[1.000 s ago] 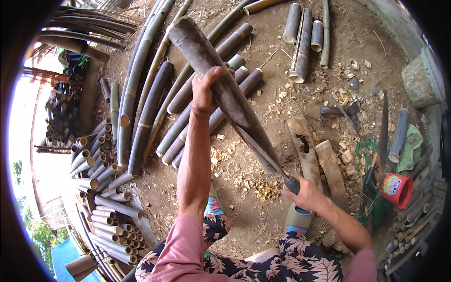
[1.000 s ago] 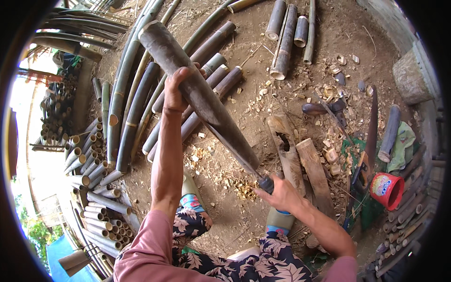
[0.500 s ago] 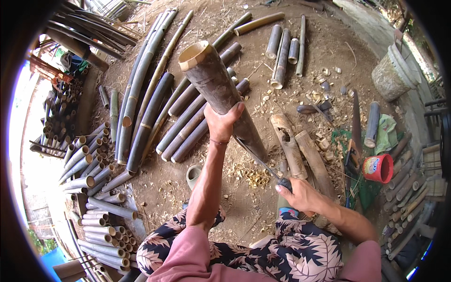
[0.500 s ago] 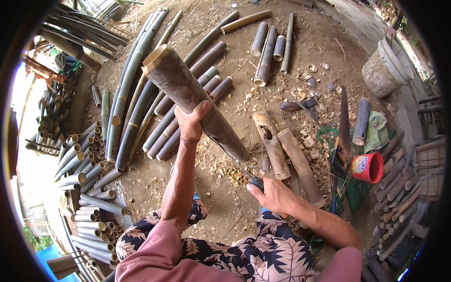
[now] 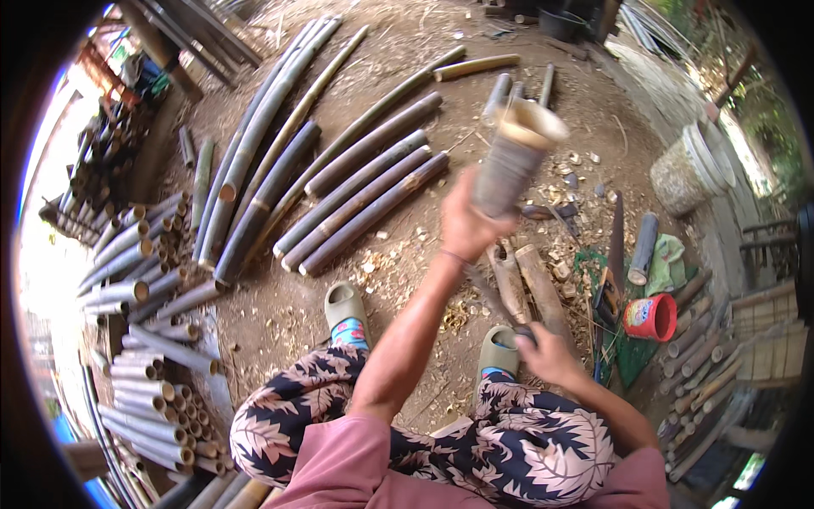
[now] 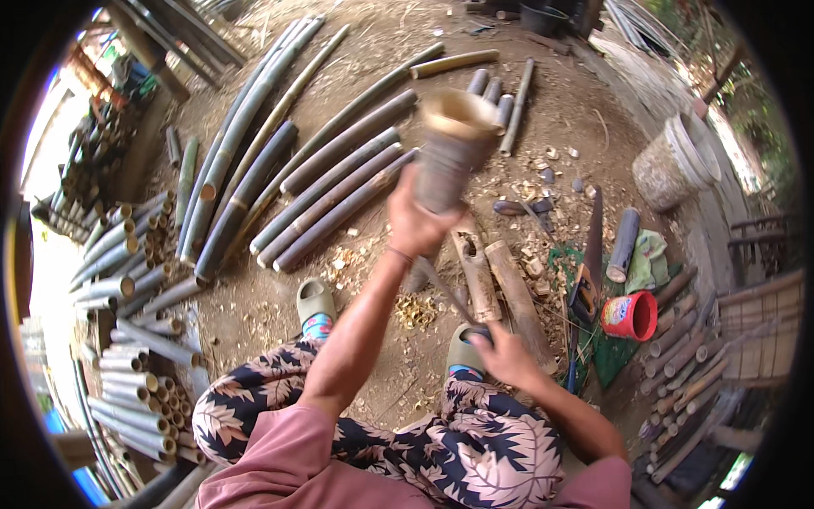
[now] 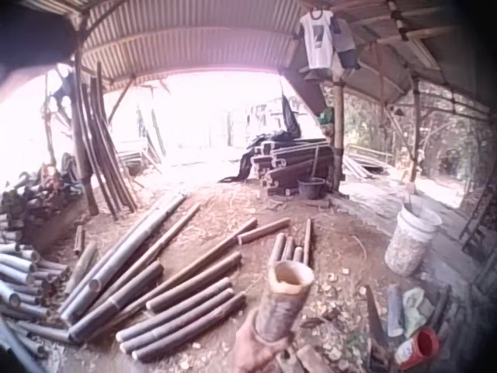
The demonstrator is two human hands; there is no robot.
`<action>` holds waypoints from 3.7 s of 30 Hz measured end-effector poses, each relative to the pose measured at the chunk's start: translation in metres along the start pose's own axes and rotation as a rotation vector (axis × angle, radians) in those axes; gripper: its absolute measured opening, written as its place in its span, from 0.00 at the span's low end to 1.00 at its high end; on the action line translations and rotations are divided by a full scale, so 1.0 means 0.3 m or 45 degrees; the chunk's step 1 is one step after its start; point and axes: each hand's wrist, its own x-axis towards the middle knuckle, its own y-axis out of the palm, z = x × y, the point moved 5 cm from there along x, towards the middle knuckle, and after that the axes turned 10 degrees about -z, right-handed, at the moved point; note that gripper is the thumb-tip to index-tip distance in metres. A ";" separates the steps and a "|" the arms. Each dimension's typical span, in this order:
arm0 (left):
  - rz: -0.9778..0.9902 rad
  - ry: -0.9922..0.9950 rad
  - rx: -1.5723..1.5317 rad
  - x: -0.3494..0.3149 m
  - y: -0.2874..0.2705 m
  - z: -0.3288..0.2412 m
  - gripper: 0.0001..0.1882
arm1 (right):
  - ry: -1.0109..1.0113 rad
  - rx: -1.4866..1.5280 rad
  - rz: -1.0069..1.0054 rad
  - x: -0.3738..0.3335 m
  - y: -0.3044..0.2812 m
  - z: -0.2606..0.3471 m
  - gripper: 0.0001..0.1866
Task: The person uses a saw and a knife to cut and trim bamboo stalks on the ground.
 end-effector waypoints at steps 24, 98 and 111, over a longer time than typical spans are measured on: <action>0.340 0.270 0.180 -0.227 0.146 -0.032 0.42 | 0.182 0.039 0.325 0.168 0.321 -0.181 0.18; 0.878 -0.437 1.605 -0.272 -0.524 0.670 0.20 | 0.281 -0.097 -0.194 -0.002 0.321 -0.429 0.24; 0.586 -0.146 1.160 -0.393 -0.598 0.736 0.27 | 0.160 -0.446 -0.410 0.084 0.266 -0.563 0.21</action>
